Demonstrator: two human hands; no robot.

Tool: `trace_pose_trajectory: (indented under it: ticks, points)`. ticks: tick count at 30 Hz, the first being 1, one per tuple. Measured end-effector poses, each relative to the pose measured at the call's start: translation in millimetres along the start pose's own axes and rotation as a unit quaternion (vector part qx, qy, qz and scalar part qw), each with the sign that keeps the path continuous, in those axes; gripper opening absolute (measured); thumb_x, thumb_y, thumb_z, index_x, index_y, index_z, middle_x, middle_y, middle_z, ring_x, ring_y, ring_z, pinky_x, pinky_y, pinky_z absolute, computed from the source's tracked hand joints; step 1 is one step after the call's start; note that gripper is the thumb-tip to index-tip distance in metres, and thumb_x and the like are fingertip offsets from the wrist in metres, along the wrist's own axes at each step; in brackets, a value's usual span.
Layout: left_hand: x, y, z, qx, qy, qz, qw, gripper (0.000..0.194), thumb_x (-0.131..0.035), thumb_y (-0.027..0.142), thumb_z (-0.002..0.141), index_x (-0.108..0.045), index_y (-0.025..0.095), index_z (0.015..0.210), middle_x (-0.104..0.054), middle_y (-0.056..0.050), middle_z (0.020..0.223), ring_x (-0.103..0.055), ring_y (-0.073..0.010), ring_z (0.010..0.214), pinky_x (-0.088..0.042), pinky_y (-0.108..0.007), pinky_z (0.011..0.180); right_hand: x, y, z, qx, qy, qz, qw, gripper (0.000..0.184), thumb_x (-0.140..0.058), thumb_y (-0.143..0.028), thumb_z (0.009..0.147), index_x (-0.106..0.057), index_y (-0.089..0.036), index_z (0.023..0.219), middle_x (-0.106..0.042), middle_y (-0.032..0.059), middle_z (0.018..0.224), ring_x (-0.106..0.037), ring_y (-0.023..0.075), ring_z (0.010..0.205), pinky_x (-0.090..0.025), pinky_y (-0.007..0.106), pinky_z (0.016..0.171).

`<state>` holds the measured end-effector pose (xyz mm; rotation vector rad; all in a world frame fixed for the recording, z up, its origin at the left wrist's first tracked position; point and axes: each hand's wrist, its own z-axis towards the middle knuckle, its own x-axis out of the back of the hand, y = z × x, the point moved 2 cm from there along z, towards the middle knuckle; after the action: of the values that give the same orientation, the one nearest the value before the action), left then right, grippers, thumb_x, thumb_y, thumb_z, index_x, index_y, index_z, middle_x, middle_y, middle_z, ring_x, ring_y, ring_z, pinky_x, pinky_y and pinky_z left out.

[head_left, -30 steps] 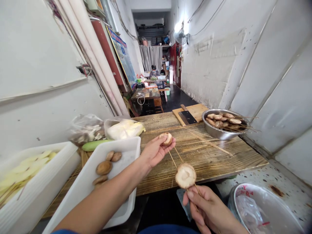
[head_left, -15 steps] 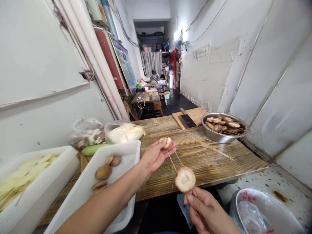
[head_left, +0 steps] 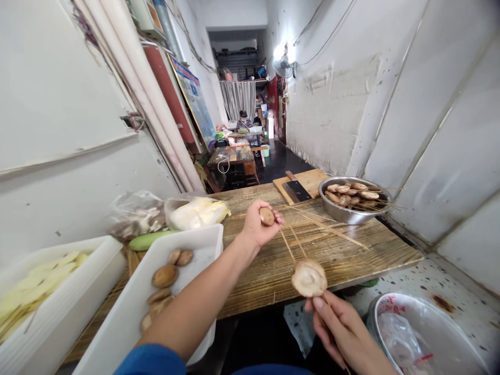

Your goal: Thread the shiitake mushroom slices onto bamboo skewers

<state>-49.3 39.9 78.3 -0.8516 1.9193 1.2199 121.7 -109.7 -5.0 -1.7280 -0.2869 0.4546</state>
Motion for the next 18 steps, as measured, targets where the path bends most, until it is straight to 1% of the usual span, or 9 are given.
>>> trace_pose_trajectory:
  ticks: [2,4,7,10,12,14,16,18]
  points:
    - [-3.4,-9,11,0.018,-0.021,0.002,1.000,0.030,-0.044,0.038,0.079,-0.045,0.017,0.057,-0.043,-0.003,0.054,-0.045,-0.0126,0.050,-0.038,-0.024,0.043,10,-6,-5,0.031,0.053,-0.048,0.997,0.043,-0.037,-0.057,0.091,-0.049,-0.016,0.093,-0.041,-0.0097,0.050,-0.028,0.0014,0.028,-0.019,0.013,0.029]
    - [-3.1,-22,21,0.044,-0.040,0.008,0.998,0.033,-0.043,0.041,0.079,-0.046,0.017,0.056,-0.043,-0.003,0.053,-0.044,-0.0131,0.048,-0.036,-0.025,0.042,21,-10,-8,0.051,0.086,-0.072,0.992,0.042,-0.038,-0.056,0.091,-0.051,-0.016,0.093,-0.039,-0.0088,0.053,-0.030,0.0031,0.033,-0.021,0.016,0.032]
    - [0.0,-43,37,0.083,-0.050,0.020,0.995,0.035,-0.048,0.040,0.082,-0.045,0.017,0.055,-0.044,-0.002,0.051,-0.044,-0.0122,0.046,-0.036,-0.024,0.042,34,-9,-12,0.103,0.144,-0.123,0.976,0.032,-0.050,-0.049,0.088,-0.054,-0.017,0.089,-0.042,-0.0056,0.060,-0.041,0.0077,0.049,-0.032,0.019,0.043]
    - [-3.0,-54,53,0.095,-0.043,0.027,0.994,0.031,-0.056,0.037,0.083,-0.052,0.014,0.062,-0.055,-0.006,0.060,-0.053,-0.0129,0.055,-0.043,-0.023,0.047,41,-4,-13,0.119,0.181,-0.149,0.965,0.024,-0.057,-0.041,0.085,-0.054,-0.018,0.089,-0.046,-0.0041,0.064,-0.046,0.0110,0.060,-0.038,0.022,0.054]
    - [-10.5,-54,61,0.089,-0.041,0.033,0.995,0.024,-0.058,0.033,0.082,-0.058,0.011,0.073,-0.063,-0.010,0.072,-0.058,-0.0134,0.062,-0.046,-0.022,0.051,43,-3,-11,0.120,0.187,-0.136,0.966,0.022,-0.058,-0.039,0.085,-0.052,-0.018,0.090,-0.045,-0.0047,0.064,-0.047,0.0111,0.061,-0.039,0.022,0.055]
    - [-19.9,-51,65,0.078,-0.047,0.038,0.995,0.021,-0.059,0.030,0.082,-0.060,0.009,0.082,-0.065,-0.012,0.080,-0.061,-0.0140,0.067,-0.048,-0.022,0.054,43,-3,-8,0.128,0.186,-0.107,0.968,0.022,-0.059,-0.039,0.084,-0.050,-0.019,0.088,-0.046,-0.0053,0.065,-0.048,0.0099,0.059,-0.040,0.021,0.053]
    - [-27.5,-51,65,0.063,-0.059,0.032,0.996,0.021,-0.056,0.029,0.085,-0.061,0.009,0.087,-0.066,-0.012,0.085,-0.063,-0.0170,0.074,-0.053,-0.027,0.061,42,-4,-4,0.124,0.186,-0.068,0.972,0.025,-0.061,-0.038,0.082,-0.045,-0.020,0.085,-0.045,-0.0075,0.063,-0.047,0.0075,0.051,-0.040,0.019,0.048]
    - [-29.6,-56,63,0.038,-0.064,0.006,0.997,0.021,-0.050,0.028,0.088,-0.060,0.009,0.087,-0.066,-0.013,0.087,-0.065,-0.0214,0.085,-0.056,-0.033,0.069,42,-4,-1,0.109,0.189,-0.033,0.975,0.031,-0.065,-0.039,0.080,-0.039,-0.022,0.085,-0.044,-0.0108,0.058,-0.043,0.0048,0.039,-0.036,0.016,0.038]
